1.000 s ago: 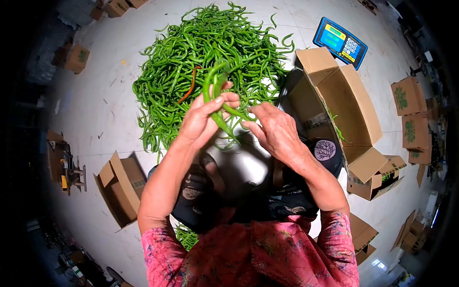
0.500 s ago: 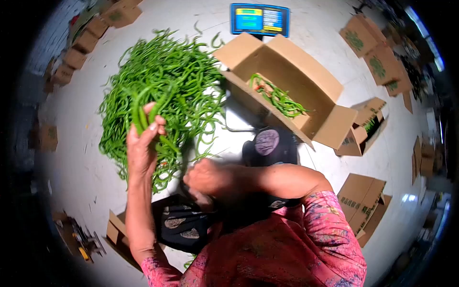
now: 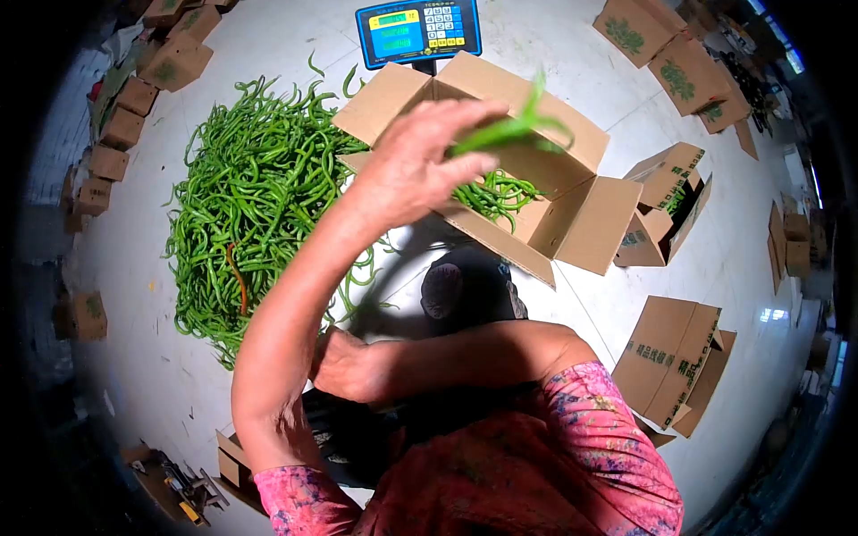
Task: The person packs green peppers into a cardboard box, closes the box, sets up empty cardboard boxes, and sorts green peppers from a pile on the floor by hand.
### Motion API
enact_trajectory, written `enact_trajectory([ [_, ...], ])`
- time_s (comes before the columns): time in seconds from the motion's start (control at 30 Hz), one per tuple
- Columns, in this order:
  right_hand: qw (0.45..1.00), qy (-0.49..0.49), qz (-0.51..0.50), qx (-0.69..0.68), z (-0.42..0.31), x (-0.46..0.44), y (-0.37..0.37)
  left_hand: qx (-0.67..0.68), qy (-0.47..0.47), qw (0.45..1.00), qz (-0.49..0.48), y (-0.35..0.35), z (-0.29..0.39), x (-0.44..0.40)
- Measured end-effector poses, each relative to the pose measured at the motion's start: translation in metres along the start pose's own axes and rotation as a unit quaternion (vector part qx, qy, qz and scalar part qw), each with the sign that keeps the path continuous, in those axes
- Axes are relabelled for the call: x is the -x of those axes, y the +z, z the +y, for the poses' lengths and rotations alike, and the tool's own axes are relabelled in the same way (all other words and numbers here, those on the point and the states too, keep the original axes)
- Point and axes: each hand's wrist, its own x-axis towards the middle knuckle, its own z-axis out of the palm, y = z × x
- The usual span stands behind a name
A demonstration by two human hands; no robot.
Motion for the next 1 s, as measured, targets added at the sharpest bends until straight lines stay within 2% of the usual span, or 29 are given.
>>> enact_trajectory([
  [0.03,0.996,-0.006,0.078,0.038,0.002,0.002,-0.001,-0.006,-0.039,0.999,-0.03,0.0,-0.001,0.005],
  [0.1,0.993,0.004,0.101,0.063,0.005,0.01,-0.026,-0.022,-0.105,0.992,-0.066,-0.009,0.001,0.022],
  [0.13,0.991,0.005,0.115,0.067,0.006,0.006,-0.04,0.037,-0.15,0.986,-0.059,-0.018,-0.003,0.036],
  [0.17,0.974,0.029,0.224,0.001,0.008,0.001,-0.041,0.102,-0.214,0.971,-0.025,-0.029,-0.005,0.053],
  [0.2,0.968,0.083,0.235,-0.024,0.004,-0.005,-0.036,0.166,-0.275,0.947,0.014,-0.041,-0.006,0.073],
  [0.23,0.979,0.113,0.128,-0.111,0.008,-0.011,-0.041,0.166,-0.311,0.935,0.041,-0.057,-0.007,0.094],
  [0.3,0.994,0.082,-0.015,-0.075,0.011,-0.012,-0.067,0.172,-0.392,0.897,0.108,-0.086,-0.022,0.147],
  [0.33,0.987,0.082,-0.126,-0.056,0.011,-0.022,-0.085,0.178,-0.432,0.872,0.147,-0.098,-0.029,0.178],
  [0.4,0.98,0.06,-0.16,-0.102,0.012,-0.021,-0.067,0.2,-0.51,0.8,0.244,-0.118,-0.046,0.247],
  [0.5,0.973,0.047,-0.19,-0.125,0.001,-0.012,-0.015,0.158,-0.562,0.756,0.296,-0.145,-0.065,0.361],
  [0.57,0.958,0.066,-0.241,-0.144,-0.002,-0.02,-0.01,0.128,-0.567,0.754,0.306,-0.155,-0.057,0.42],
  [0.63,0.922,0.106,-0.33,-0.173,0.005,-0.043,-0.05,0.086,-0.588,0.746,0.301,-0.16,-0.045,0.468],
  [0.7,0.91,0.153,-0.341,-0.179,-0.002,-0.059,-0.059,0.075,-0.612,0.731,0.291,-0.162,-0.041,0.508],
  [0.73,0.903,0.176,-0.346,-0.182,-0.005,-0.068,-0.063,0.096,-0.604,0.731,0.302,-0.161,-0.039,0.524],
  [0.83,0.949,0.072,-0.235,-0.196,-0.006,-0.067,-0.095,0.086,-0.62,0.711,0.32,-0.153,-0.043,0.552],
  [0.93,0.889,0.075,-0.397,-0.216,-0.01,-0.085,-0.105,0.047,-0.621,0.727,0.288,-0.147,-0.055,0.548],
  [1.0,0.897,0.071,-0.375,-0.224,-0.004,-0.091,-0.101,0.001,-0.612,0.749,0.254,-0.148,-0.07,0.534],
])
